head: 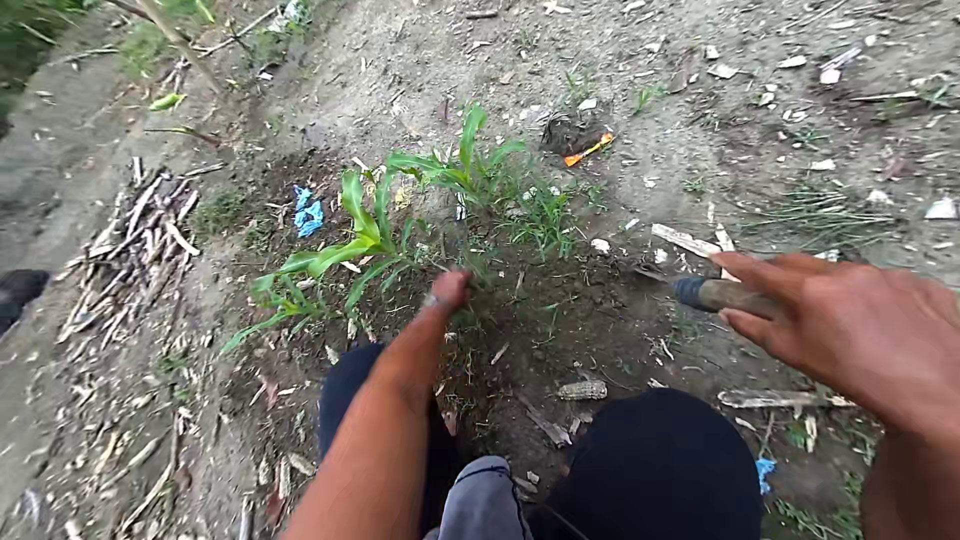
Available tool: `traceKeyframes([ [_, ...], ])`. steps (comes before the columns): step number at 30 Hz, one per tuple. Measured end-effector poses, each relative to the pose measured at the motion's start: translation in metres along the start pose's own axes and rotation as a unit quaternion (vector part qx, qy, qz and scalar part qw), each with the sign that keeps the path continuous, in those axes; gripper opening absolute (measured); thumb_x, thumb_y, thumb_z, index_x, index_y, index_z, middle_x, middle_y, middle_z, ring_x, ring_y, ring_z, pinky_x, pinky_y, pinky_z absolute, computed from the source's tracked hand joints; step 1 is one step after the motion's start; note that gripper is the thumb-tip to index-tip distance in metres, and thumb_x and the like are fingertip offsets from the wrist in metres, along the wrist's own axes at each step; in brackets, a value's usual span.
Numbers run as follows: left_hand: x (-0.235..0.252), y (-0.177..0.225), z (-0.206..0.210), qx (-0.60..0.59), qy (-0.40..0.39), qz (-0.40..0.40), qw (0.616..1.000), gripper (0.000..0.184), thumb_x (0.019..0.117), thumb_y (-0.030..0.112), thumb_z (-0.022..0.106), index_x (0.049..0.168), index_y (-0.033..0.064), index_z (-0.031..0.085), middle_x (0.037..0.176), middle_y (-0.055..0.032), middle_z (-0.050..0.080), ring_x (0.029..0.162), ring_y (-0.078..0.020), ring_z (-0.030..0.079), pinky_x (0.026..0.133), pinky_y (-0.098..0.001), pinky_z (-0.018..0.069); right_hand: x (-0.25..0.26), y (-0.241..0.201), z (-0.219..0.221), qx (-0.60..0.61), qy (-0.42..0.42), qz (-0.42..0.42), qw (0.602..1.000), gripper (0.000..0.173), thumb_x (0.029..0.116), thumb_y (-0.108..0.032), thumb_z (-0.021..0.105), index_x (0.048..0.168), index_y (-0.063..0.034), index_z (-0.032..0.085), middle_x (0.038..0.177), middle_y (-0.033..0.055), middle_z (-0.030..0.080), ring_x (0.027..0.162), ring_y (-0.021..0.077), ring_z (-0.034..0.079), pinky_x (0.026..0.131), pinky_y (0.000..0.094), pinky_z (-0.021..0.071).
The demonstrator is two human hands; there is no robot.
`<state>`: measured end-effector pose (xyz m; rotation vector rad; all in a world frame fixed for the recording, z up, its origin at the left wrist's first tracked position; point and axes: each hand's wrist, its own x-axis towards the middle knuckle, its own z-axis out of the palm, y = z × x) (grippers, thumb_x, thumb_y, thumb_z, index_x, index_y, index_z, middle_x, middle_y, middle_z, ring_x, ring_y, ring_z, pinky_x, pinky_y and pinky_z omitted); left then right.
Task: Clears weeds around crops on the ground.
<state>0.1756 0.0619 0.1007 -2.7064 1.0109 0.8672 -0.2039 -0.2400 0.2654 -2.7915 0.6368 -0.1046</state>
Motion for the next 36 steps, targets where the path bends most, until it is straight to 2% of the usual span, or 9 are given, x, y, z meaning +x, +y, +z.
traceKeyframes([
  [6,-0.041,-0.047,-0.211,0.034,0.166,-0.074,0.983,0.033,0.0939,0.016,0.072,0.123,0.0007,0.068,0.119,-0.0318,0.068,0.114,-0.0545,0.064,0.093,-0.0791,0.0468,0.046,-0.024,-0.016,-0.028,-0.062,-0.024,0.997,0.046,0.0838,-0.028,0.081,0.128,-0.0193,0.072,0.089,0.0183,0.070,0.070,0.0412,0.067,0.056,0.0594,0.0493],
  [11,-0.118,-0.095,-0.271,-0.001,0.194,-0.154,0.969,0.039,0.0927,0.022,0.077,0.117,-0.0062,0.065,0.107,-0.0359,0.067,0.106,-0.0579,0.064,0.089,-0.0815,0.0448,0.080,-0.038,-0.028,-0.057,-0.200,-0.029,0.978,0.043,0.0855,-0.026,0.079,0.127,-0.0186,0.071,0.091,0.0198,0.072,0.086,0.0433,0.069,0.068,0.0614,0.0507],
  [14,-0.134,-0.105,-0.254,-0.120,0.161,-0.183,0.962,0.044,0.0910,0.021,0.079,0.118,-0.0087,0.063,0.105,-0.0327,0.068,0.101,-0.0500,0.067,0.090,-0.0739,0.0490,0.093,-0.026,-0.040,-0.088,-0.235,-0.041,0.967,0.043,0.0875,-0.030,0.078,0.128,-0.0189,0.071,0.093,0.0205,0.072,0.090,0.0449,0.069,0.072,0.0638,0.0508],
  [17,-0.113,-0.104,-0.216,-0.145,0.080,-0.150,0.975,0.046,0.0927,0.029,0.079,0.117,-0.0078,0.067,0.109,-0.0301,0.070,0.106,-0.0463,0.068,0.096,-0.0694,0.0500,0.087,0.002,-0.054,-0.041,-0.141,-0.091,0.985,0.052,0.0835,-0.038,0.082,0.131,-0.0210,0.070,0.077,0.0225,0.069,0.073,0.0495,0.067,0.060,0.0681,0.0482],
  [21,-0.054,-0.082,-0.159,-0.141,-0.014,-0.077,0.987,0.050,0.0970,0.034,0.074,0.123,-0.0081,0.065,0.117,-0.0312,0.068,0.115,-0.0458,0.066,0.103,-0.0659,0.0480,0.082,0.006,-0.051,0.156,-0.114,-0.025,0.981,0.066,0.0869,-0.043,0.076,0.145,-0.0155,0.060,0.103,0.0309,0.071,0.087,0.0514,0.068,0.074,0.0733,0.0489],
  [23,-0.017,-0.079,-0.128,-0.171,-0.018,-0.075,0.982,0.051,0.0984,0.032,0.072,0.126,-0.0108,0.063,0.121,-0.0343,0.066,0.119,-0.0480,0.063,0.105,-0.0663,0.0469,0.086,-0.012,-0.003,0.305,-0.100,0.050,0.946,0.058,0.0869,-0.033,0.075,0.139,-0.0085,0.064,0.114,0.0209,0.072,0.084,0.0307,0.071,0.073,0.0535,0.0575],
  [25,0.016,-0.078,-0.099,-0.194,-0.015,-0.083,0.977,0.045,0.0986,0.027,0.069,0.124,-0.0098,0.064,0.118,-0.0339,0.067,0.115,-0.0482,0.065,0.101,-0.0674,0.0484,0.095,-0.037,0.068,0.446,-0.107,0.147,0.876,0.049,0.0879,-0.020,0.076,0.132,-0.0030,0.065,0.102,0.0140,0.073,0.067,0.0190,0.067,0.058,0.0391,0.0587],
  [30,0.075,-0.071,-0.033,-0.169,-0.035,-0.151,0.973,0.042,0.0999,0.023,0.062,0.136,-0.0002,0.061,0.130,-0.0290,0.065,0.123,-0.0477,0.062,0.100,-0.0706,0.0480,0.134,-0.112,0.236,0.521,-0.158,0.276,0.792,0.043,0.0922,-0.017,0.075,0.131,-0.0005,0.065,0.088,0.0132,0.072,0.061,0.0192,0.065,0.057,0.0382,0.0581],
  [36,0.102,-0.032,0.034,-0.123,-0.033,-0.215,0.968,0.057,0.0963,0.011,0.065,0.150,0.0027,0.049,0.157,-0.0343,0.037,0.119,-0.0553,0.061,0.090,-0.0675,0.0556,0.108,-0.107,0.269,0.587,-0.258,0.318,0.699,0.043,0.0942,-0.012,0.069,0.133,0.0025,0.059,0.083,0.0109,0.070,0.064,0.0188,0.067,0.059,0.0349,0.0598],
])
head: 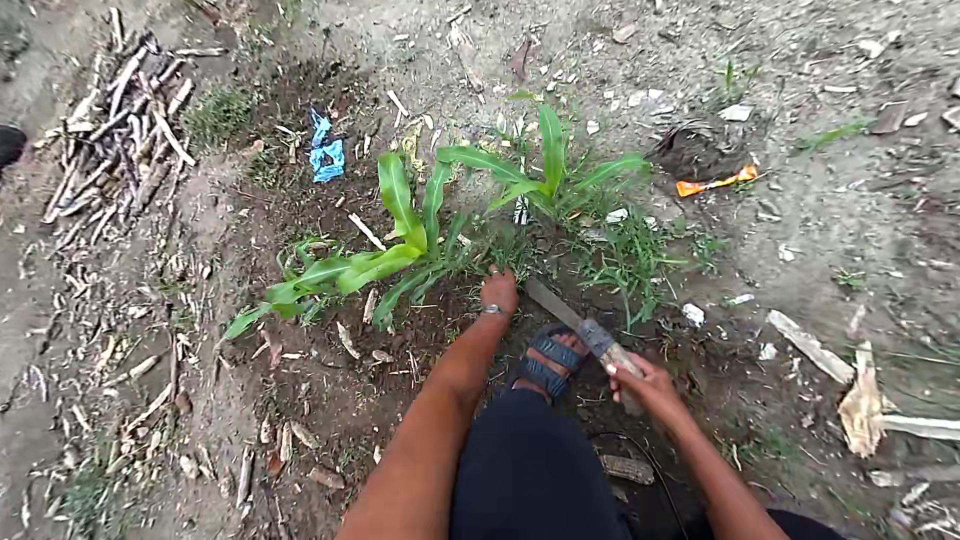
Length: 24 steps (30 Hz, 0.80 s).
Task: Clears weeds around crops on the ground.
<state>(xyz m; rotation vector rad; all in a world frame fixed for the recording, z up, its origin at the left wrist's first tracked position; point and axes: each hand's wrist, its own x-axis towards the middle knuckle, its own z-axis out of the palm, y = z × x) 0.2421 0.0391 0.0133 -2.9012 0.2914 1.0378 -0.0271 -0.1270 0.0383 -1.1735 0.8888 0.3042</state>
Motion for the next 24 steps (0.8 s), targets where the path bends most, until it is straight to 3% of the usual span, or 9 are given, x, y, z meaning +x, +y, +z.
traceKeyframes([
  [5,0.011,-0.011,-0.022,0.011,-0.030,-0.008,0.999,0.055,0.1031,0.035,0.060,0.145,0.0009,0.053,0.134,-0.0295,0.063,0.121,-0.0480,0.064,0.097,-0.0670,0.0516,-0.013,0.013,0.029,-0.017,-0.054,-0.048,0.997,0.072,0.0875,-0.012,0.073,0.153,-0.0023,0.043,0.114,0.0146,0.070,0.070,0.0190,0.069,0.062,0.0359,0.0609],
  [6,0.015,-0.015,-0.025,0.021,-0.035,-0.003,0.999,0.053,0.1032,0.037,0.059,0.142,0.0020,0.057,0.130,-0.0281,0.066,0.120,-0.0472,0.065,0.097,-0.0674,0.0516,-0.021,0.010,0.026,0.000,-0.043,-0.060,0.997,0.073,0.0868,-0.014,0.072,0.153,-0.0034,0.043,0.111,0.0137,0.071,0.070,0.0184,0.069,0.062,0.0350,0.0609],
  [8,0.022,-0.019,-0.028,0.043,-0.042,0.013,0.998,0.047,0.1032,0.039,0.058,0.132,0.0032,0.065,0.123,-0.0257,0.070,0.117,-0.0452,0.067,0.094,-0.0676,0.0523,-0.039,-0.004,0.007,0.044,-0.004,-0.066,0.997,0.068,0.0877,-0.018,0.070,0.150,-0.0016,0.047,0.090,0.0107,0.072,0.063,0.0177,0.066,0.055,0.0331,0.0585],
  [10,0.026,-0.024,-0.032,0.037,-0.059,0.018,0.997,0.046,0.1045,0.042,0.054,0.125,0.0035,0.068,0.123,-0.0245,0.070,0.119,-0.0433,0.067,0.096,-0.0668,0.0518,-0.061,-0.020,-0.022,0.070,0.015,-0.049,0.996,0.063,0.0880,-0.015,0.065,0.147,0.0003,0.050,0.078,0.0061,0.070,0.055,0.0140,0.064,0.047,0.0290,0.0557],
  [14,0.025,-0.050,-0.021,-0.187,-0.048,-0.037,0.981,0.052,0.1042,0.042,0.053,0.123,-0.0041,0.066,0.121,-0.0284,0.068,0.121,-0.0431,0.064,0.102,-0.0652,0.0485,-0.075,-0.034,-0.061,0.107,-0.030,0.003,0.994,0.053,0.0938,-0.011,0.056,0.146,-0.0035,0.047,0.074,0.0022,0.069,0.053,0.0129,0.064,0.046,0.0282,0.0549],
  [16,0.011,-0.055,-0.021,-0.303,0.003,-0.082,0.949,0.052,0.1020,0.042,0.060,0.122,-0.0051,0.065,0.115,-0.0287,0.069,0.114,-0.0429,0.066,0.100,-0.0639,0.0500,-0.048,-0.039,-0.034,0.114,-0.020,0.021,0.993,0.055,0.0912,-0.017,0.059,0.144,-0.0041,0.051,0.072,0.0041,0.066,0.050,0.0132,0.061,0.041,0.0282,0.0515],
  [18,-0.001,-0.047,-0.036,-0.284,0.058,-0.068,0.955,0.048,0.1019,0.041,0.061,0.120,-0.0028,0.067,0.109,-0.0271,0.071,0.108,-0.0430,0.068,0.096,-0.0643,0.0512,0.000,-0.048,0.018,0.088,-0.020,0.020,0.996,0.055,0.0927,-0.021,0.061,0.144,-0.0028,0.052,0.074,0.0060,0.065,0.050,0.0137,0.059,0.040,0.0289,0.0496],
  [21,0.017,-0.025,-0.070,-0.145,0.070,-0.010,0.987,0.048,0.1039,0.031,0.057,0.138,-0.0029,0.057,0.126,-0.0317,0.065,0.118,-0.0487,0.065,0.097,-0.0669,0.0515,0.050,-0.055,0.069,0.063,-0.023,-0.028,0.997,0.053,0.0961,-0.010,0.066,0.145,0.0030,0.050,0.079,0.0101,0.070,0.055,0.0157,0.064,0.048,0.0301,0.0554],
  [24,0.051,-0.022,-0.081,-0.055,0.034,-0.015,0.998,0.046,0.1022,0.021,0.059,0.143,-0.0018,0.056,0.138,-0.0342,0.058,0.125,-0.0529,0.060,0.099,-0.0694,0.0505,0.033,-0.050,0.061,-0.055,-0.023,-0.109,0.992,0.062,0.0883,-0.012,0.072,0.145,0.0041,0.052,0.096,0.0112,0.073,0.061,0.0137,0.066,0.057,0.0309,0.0594],
])
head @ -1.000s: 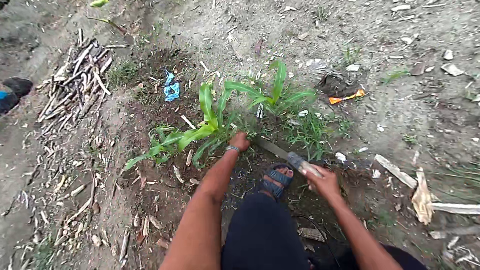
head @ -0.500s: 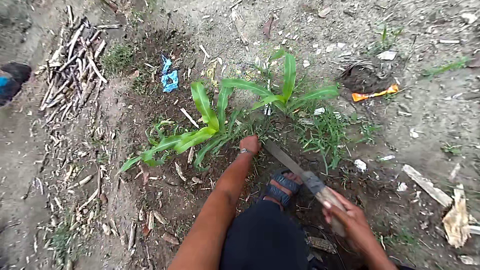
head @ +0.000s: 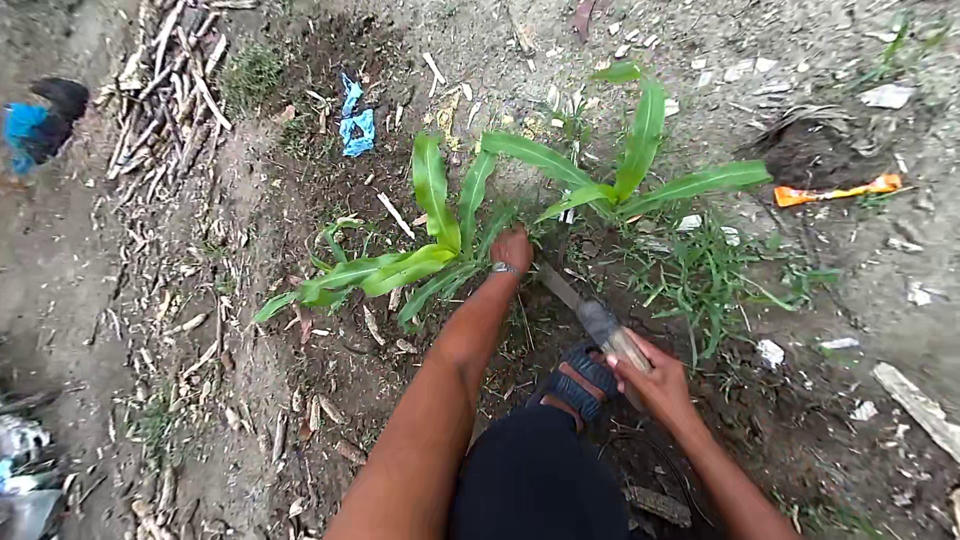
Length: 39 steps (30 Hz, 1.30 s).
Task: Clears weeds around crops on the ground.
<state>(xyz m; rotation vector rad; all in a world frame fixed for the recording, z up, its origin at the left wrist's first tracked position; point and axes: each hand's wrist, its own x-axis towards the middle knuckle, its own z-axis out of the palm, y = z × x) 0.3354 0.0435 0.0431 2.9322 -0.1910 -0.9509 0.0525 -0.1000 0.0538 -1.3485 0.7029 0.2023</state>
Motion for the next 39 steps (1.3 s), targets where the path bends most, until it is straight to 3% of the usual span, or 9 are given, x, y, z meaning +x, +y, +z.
traceKeyframes([
  [8,0.048,-0.042,-0.038,-0.048,-0.084,-0.129,0.987,0.049,0.1039,0.028,0.061,0.130,-0.0132,0.059,0.139,-0.0349,0.058,0.134,-0.0476,0.055,0.110,-0.0651,0.0433,-0.074,-0.024,-0.066,0.168,0.023,0.131,0.977,0.053,0.0891,-0.010,0.061,0.140,0.0006,0.054,0.069,0.0055,0.068,0.047,0.0128,0.062,0.038,0.0262,0.0511],
  [15,0.066,-0.062,-0.035,-0.174,-0.041,-0.216,0.960,0.062,0.1006,0.041,0.063,0.136,-0.0091,0.056,0.137,-0.0321,0.059,0.131,-0.0441,0.058,0.109,-0.0636,0.0451,0.057,-0.023,0.021,0.167,-0.055,0.213,0.961,0.045,0.1033,-0.016,0.057,0.146,-0.0049,0.049,0.069,0.0087,0.062,0.048,0.0164,0.058,0.038,0.0305,0.0486],
  [18,0.069,-0.064,-0.024,-0.232,-0.014,-0.236,0.943,0.063,0.1003,0.041,0.065,0.138,-0.0086,0.055,0.139,-0.0320,0.058,0.132,-0.0436,0.057,0.110,-0.0624,0.0447,0.040,-0.018,0.019,0.013,-0.062,0.060,0.996,0.057,0.0933,-0.010,0.069,0.146,0.0022,0.050,0.090,0.0100,0.072,0.064,0.0163,0.067,0.058,0.0321,0.0596],
  [20,0.073,-0.069,-0.019,-0.252,0.010,-0.238,0.938,0.062,0.0996,0.040,0.064,0.137,-0.0084,0.055,0.137,-0.0323,0.059,0.131,-0.0445,0.057,0.108,-0.0634,0.0459,0.017,-0.020,0.016,-0.195,-0.062,-0.091,0.975,0.063,0.0884,-0.026,0.075,0.144,-0.0029,0.057,0.117,0.0160,0.074,0.095,0.0261,0.074,0.086,0.0475,0.0596],
  [22,0.072,-0.064,-0.019,-0.240,-0.001,-0.218,0.946,0.060,0.0990,0.040,0.065,0.134,-0.0080,0.057,0.135,-0.0325,0.060,0.130,-0.0453,0.057,0.107,-0.0645,0.0456,-0.009,-0.016,0.003,-0.212,-0.035,-0.139,0.967,0.063,0.0857,-0.030,0.075,0.142,-0.0044,0.061,0.123,0.0166,0.072,0.101,0.0254,0.074,0.088,0.0476,0.0597],
  [25,0.064,-0.051,-0.018,-0.253,0.001,-0.204,0.946,0.063,0.0985,0.044,0.066,0.130,-0.0101,0.060,0.134,-0.0335,0.060,0.129,-0.0459,0.058,0.106,-0.0655,0.0460,-0.055,-0.011,-0.033,0.002,0.010,-0.027,1.000,0.064,0.0826,-0.015,0.075,0.142,0.0027,0.057,0.105,0.0080,0.075,0.065,0.0122,0.068,0.055,0.0294,0.0607],
  [30,0.066,-0.036,-0.034,-0.498,0.139,-0.170,0.839,0.064,0.0993,0.030,0.068,0.142,-0.0112,0.045,0.136,-0.0316,0.057,0.124,-0.0391,0.058,0.104,-0.0560,0.0493,-0.047,-0.018,-0.039,0.163,0.036,0.086,0.982,0.068,0.0876,-0.019,0.065,0.149,0.0020,0.045,0.072,0.0052,0.066,0.050,0.0137,0.060,0.042,0.0282,0.0524],
  [35,0.053,-0.018,-0.041,-0.309,0.112,-0.066,0.942,0.051,0.1049,0.024,0.058,0.140,-0.0125,0.051,0.138,-0.0336,0.058,0.133,-0.0441,0.057,0.113,-0.0592,0.0440,0.068,-0.030,0.051,0.102,-0.004,0.035,0.994,0.056,0.0945,-0.010,0.069,0.146,0.0027,0.050,0.089,0.0122,0.070,0.062,0.0170,0.066,0.058,0.0333,0.0593],
  [39,0.049,-0.006,-0.027,-0.121,0.024,-0.032,0.992,0.060,0.1078,0.043,0.053,0.141,-0.0075,0.054,0.138,-0.0324,0.060,0.134,-0.0467,0.056,0.114,-0.0638,0.0408,0.043,-0.020,0.041,0.112,-0.003,0.053,0.992,0.062,0.0927,-0.010,0.070,0.149,-0.0006,0.048,0.090,0.0121,0.071,0.062,0.0172,0.066,0.057,0.0331,0.0590],
])
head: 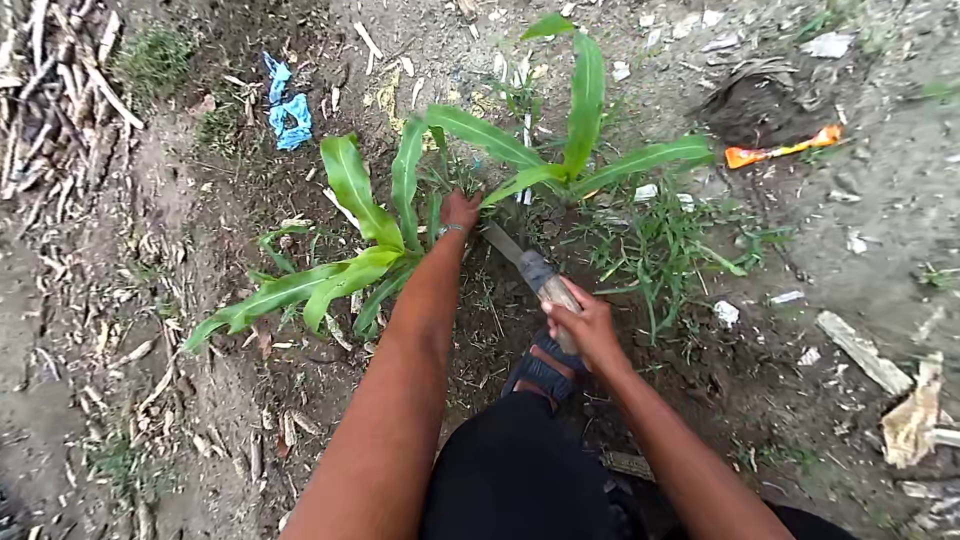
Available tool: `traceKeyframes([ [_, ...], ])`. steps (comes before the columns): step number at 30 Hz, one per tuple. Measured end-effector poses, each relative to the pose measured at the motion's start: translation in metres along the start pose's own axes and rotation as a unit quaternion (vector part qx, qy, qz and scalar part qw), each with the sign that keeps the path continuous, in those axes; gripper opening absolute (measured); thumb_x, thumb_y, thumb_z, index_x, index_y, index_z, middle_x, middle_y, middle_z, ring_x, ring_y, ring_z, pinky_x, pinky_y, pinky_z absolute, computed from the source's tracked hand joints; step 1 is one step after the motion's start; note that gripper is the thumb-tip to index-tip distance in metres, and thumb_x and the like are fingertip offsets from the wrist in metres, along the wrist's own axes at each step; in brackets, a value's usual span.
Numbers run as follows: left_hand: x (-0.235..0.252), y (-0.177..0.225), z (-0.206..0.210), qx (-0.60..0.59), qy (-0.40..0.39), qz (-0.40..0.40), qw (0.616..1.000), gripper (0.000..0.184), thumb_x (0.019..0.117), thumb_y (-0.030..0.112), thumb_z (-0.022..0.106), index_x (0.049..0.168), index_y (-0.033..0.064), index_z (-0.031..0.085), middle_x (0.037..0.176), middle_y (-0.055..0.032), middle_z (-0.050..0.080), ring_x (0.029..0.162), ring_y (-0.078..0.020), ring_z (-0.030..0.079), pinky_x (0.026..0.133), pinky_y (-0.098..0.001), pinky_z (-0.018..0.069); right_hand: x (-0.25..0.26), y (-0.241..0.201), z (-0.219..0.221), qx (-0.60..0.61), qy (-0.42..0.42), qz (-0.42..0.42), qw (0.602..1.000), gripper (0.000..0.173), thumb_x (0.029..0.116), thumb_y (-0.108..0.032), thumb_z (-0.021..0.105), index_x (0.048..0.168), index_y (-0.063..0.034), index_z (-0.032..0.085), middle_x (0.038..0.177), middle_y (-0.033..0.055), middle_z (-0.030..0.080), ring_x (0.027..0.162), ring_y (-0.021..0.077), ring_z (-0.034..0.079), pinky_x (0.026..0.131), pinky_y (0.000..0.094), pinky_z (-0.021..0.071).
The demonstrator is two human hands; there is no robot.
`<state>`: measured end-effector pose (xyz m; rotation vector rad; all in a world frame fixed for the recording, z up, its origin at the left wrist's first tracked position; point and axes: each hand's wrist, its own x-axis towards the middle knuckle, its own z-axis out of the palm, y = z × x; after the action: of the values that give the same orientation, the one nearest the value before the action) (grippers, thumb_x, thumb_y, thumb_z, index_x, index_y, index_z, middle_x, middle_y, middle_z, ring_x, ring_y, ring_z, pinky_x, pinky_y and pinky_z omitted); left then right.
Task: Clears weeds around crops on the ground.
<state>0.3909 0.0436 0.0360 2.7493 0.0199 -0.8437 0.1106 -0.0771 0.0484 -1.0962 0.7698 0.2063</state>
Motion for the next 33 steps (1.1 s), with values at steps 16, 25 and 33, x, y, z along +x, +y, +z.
traceKeyframes([
  [16,-0.079,0.021,0.094,0.201,-0.056,0.219,0.953,0.080,0.0862,0.062,0.076,0.145,0.0108,0.059,0.139,-0.0270,0.061,0.136,-0.0506,0.050,0.099,-0.0696,0.0479,-0.230,0.029,-0.236,0.096,0.077,-0.005,0.992,0.041,0.0937,-0.012,0.063,0.135,-0.0127,0.060,0.075,0.0018,0.071,0.055,0.0143,0.065,0.048,0.0298,0.0562],
  [25,-0.067,0.010,0.079,0.028,-0.063,0.055,0.996,0.050,0.1073,0.036,0.054,0.129,-0.0090,0.060,0.123,-0.0332,0.066,0.122,-0.0487,0.063,0.104,-0.0671,0.0465,-0.172,0.031,-0.186,0.059,0.082,0.051,0.994,0.059,0.0861,-0.024,0.066,0.141,-0.0046,0.054,0.073,0.0037,0.066,0.049,0.0122,0.058,0.041,0.0276,0.0503],
  [33,-0.079,0.000,0.066,-0.130,0.085,-0.078,0.985,0.051,0.1089,0.036,0.049,0.133,-0.0085,0.058,0.128,-0.0336,0.064,0.126,-0.0483,0.061,0.106,-0.0652,0.0462,-0.046,-0.015,-0.057,-0.206,0.024,-0.128,0.970,0.062,0.0870,-0.020,0.078,0.144,-0.0045,0.058,0.124,0.0113,0.071,0.088,0.0134,0.072,0.079,0.0331,0.0610],
])
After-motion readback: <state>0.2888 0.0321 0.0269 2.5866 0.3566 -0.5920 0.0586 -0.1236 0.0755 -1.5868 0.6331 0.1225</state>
